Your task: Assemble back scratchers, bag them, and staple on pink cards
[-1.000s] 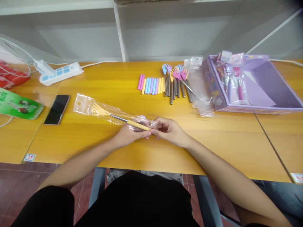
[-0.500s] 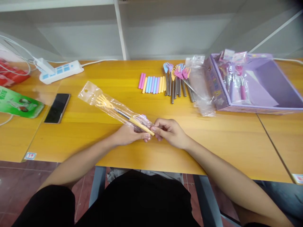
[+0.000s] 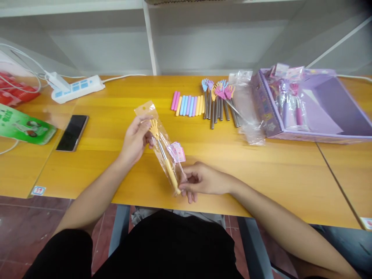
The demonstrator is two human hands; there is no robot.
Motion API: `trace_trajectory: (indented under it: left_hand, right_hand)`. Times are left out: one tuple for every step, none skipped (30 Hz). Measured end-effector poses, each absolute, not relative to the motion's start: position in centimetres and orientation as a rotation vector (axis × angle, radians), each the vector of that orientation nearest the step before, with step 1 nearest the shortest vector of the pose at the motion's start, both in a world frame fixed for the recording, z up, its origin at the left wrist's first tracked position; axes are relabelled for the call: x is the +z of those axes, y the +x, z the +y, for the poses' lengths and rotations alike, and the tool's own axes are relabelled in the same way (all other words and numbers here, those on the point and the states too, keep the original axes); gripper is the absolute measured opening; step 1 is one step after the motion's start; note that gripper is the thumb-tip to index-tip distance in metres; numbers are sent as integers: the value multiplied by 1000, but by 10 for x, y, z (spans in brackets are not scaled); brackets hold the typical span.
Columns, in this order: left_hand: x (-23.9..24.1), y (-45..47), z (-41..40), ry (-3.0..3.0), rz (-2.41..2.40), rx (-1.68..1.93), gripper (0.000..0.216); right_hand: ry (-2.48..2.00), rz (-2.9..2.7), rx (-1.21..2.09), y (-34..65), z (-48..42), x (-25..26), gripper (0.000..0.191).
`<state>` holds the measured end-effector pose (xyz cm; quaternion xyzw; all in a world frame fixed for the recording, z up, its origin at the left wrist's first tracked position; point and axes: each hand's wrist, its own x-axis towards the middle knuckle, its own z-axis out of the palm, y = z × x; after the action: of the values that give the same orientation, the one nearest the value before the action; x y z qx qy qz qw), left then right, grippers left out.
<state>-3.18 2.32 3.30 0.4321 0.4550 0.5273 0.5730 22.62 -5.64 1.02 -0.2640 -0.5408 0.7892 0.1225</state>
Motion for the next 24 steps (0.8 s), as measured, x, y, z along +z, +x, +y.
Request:
trace_trajectory:
  left_hand:
    - [30, -30, 20, 1028, 1065, 1187, 36]
    - [26, -27, 17, 1044, 1053, 1136, 35]
    - [23, -25, 14, 1060, 1033, 1087, 34]
    - [20, -22, 10, 1075, 1011, 1039, 33]
    - [17, -19, 6, 1086, 988, 993, 34]
    - [14, -16, 2, 1094, 962, 952, 36]
    - [13, -13, -3, 1098, 933, 912, 38]
    - [11, -9, -7, 1102, 900, 864, 41]
    - [10, -6, -12, 1109, 863, 807, 43]
    - [10, -3, -17, 1117, 828, 744, 44]
    - [9, 0, -22, 1126, 793, 678, 45]
    - [8, 2, -27, 1138, 764, 617, 46]
    - [8, 4, -31, 1151, 740, 561, 46]
    - [7, 5, -34, 1165, 719, 516, 45]
    - [7, 6, -37, 1178, 705, 480, 44]
    - [6, 7, -39, 1187, 695, 449, 43]
    - [6, 7, -41, 1193, 687, 421, 41]
    - [7, 7, -42, 1197, 681, 397, 39]
    - [7, 7, -42, 1200, 679, 381, 38]
    - [8, 7, -42, 1206, 678, 370, 38]
    - [9, 7, -42, 1216, 680, 364, 38]
    - [10, 6, -42, 1228, 681, 363, 38]
    - [11, 6, -41, 1239, 684, 364, 37]
    - [11, 6, -41, 1249, 689, 371, 37]
  right_hand:
    - [-767, -1605, 2366, 226, -57, 11, 37]
    - [-761, -1634, 2422, 227, -57, 11, 37]
    - [-758, -1667, 2452, 228, -56, 11, 37]
    - [-767, -1700, 2432, 231, -53, 10, 38]
    - [-803, -1723, 2335, 234, -50, 9, 39]
    - [-868, -1741, 2152, 237, -45, 8, 41]
    - [-952, -1764, 1892, 240, -41, 6, 43]
    - [-1040, -1792, 1589, 242, -37, 4, 43]
    - [-1117, -1826, 1291, 243, -32, 2, 42]
    - [-1177, -1875, 1043, 243, -29, 0, 38]
    - [-1225, -1944, 864, 243, -26, -3, 32]
    - [-1263, -2021, 755, 242, -25, -5, 26]
    - [-1292, -2088, 704, 240, -24, -7, 23]
    - [-1314, -2139, 690, 238, -23, -10, 24]
    - [-1327, -2172, 693, 236, -24, -12, 26]
    - [-1334, -2186, 700, 234, -24, -13, 28]
    - [-1334, -2188, 708, 232, -24, -15, 28]
    - [-1333, -2181, 715, 231, -24, -16, 26]
    - [-1336, -2173, 719, 231, -24, -17, 25]
    - [-1344, -2170, 721, 230, -23, -18, 23]
    - [-1355, -2172, 723, 230, -23, -18, 23]
    - [-1365, -2173, 728, 230, -22, -18, 23]
    - [-1372, -2171, 737, 230, -21, -18, 22]
    - [-1375, -2161, 748, 230, -21, -18, 20]
